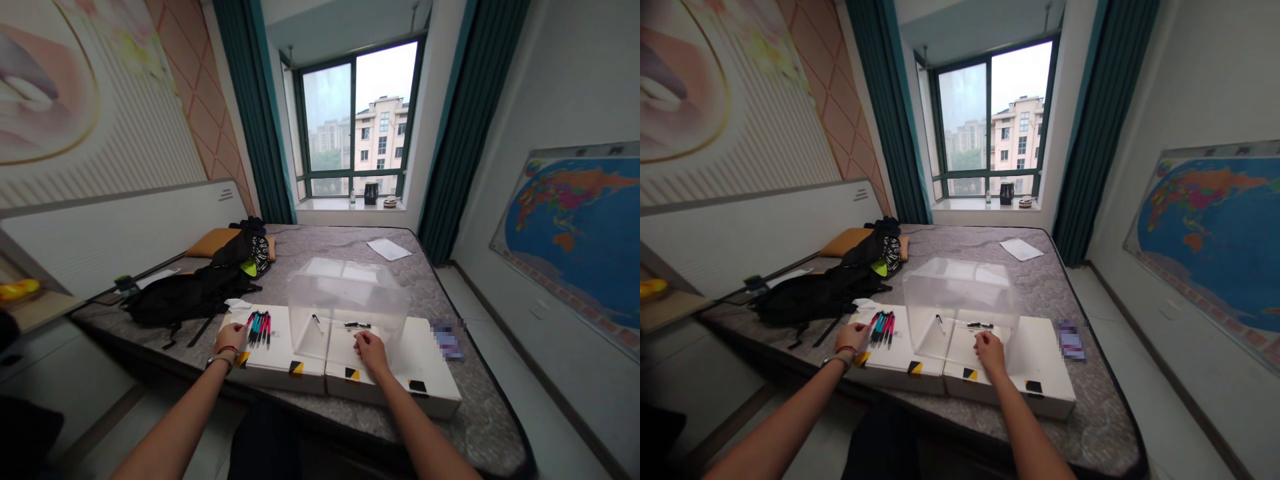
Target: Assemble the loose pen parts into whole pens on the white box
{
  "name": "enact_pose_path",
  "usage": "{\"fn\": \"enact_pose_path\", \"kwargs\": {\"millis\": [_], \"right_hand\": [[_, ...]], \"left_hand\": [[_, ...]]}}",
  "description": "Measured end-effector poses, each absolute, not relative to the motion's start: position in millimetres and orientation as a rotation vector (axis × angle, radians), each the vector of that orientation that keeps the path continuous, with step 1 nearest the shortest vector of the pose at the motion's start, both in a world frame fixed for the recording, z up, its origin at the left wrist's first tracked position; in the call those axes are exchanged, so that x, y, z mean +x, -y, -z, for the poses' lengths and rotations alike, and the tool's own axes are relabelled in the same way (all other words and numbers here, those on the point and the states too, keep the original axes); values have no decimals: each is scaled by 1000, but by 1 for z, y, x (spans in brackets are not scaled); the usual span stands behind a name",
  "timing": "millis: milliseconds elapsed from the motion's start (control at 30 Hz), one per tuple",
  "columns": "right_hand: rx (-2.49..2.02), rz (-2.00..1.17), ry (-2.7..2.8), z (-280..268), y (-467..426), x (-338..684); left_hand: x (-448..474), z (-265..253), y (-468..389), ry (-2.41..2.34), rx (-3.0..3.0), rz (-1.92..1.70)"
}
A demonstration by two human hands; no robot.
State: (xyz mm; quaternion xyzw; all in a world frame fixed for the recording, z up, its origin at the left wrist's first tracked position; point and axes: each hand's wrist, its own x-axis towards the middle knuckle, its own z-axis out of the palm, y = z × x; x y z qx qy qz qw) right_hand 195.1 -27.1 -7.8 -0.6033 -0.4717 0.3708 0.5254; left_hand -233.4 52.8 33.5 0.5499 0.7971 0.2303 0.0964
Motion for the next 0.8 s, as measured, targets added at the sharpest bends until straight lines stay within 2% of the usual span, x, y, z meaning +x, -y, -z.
{"fn": "enact_pose_path", "kwargs": {"millis": [333, 467, 567, 633, 733, 800], "right_hand": [[-1489, -858, 1158, 9, 26, 196], [-1489, -851, 1174, 12, 25, 196], [-1476, -865, 1169, 12, 25, 196], [-1474, -872, 1159, 12, 24, 195], [-1472, -876, 1146, 12, 24, 195], [-1474, -875, 1138, 12, 24, 194]], "left_hand": [[-218, -28, -57, -2396, 1795, -667], [-205, -37, -48, -2350, 1906, -931], [-177, -49, -24, -2074, 2077, -1267], [-150, -56, 0, -1819, 2204, -1353], [-105, -64, 39, -1424, 2381, -1248], [-78, -66, 58, -1213, 2490, -1050]]}}
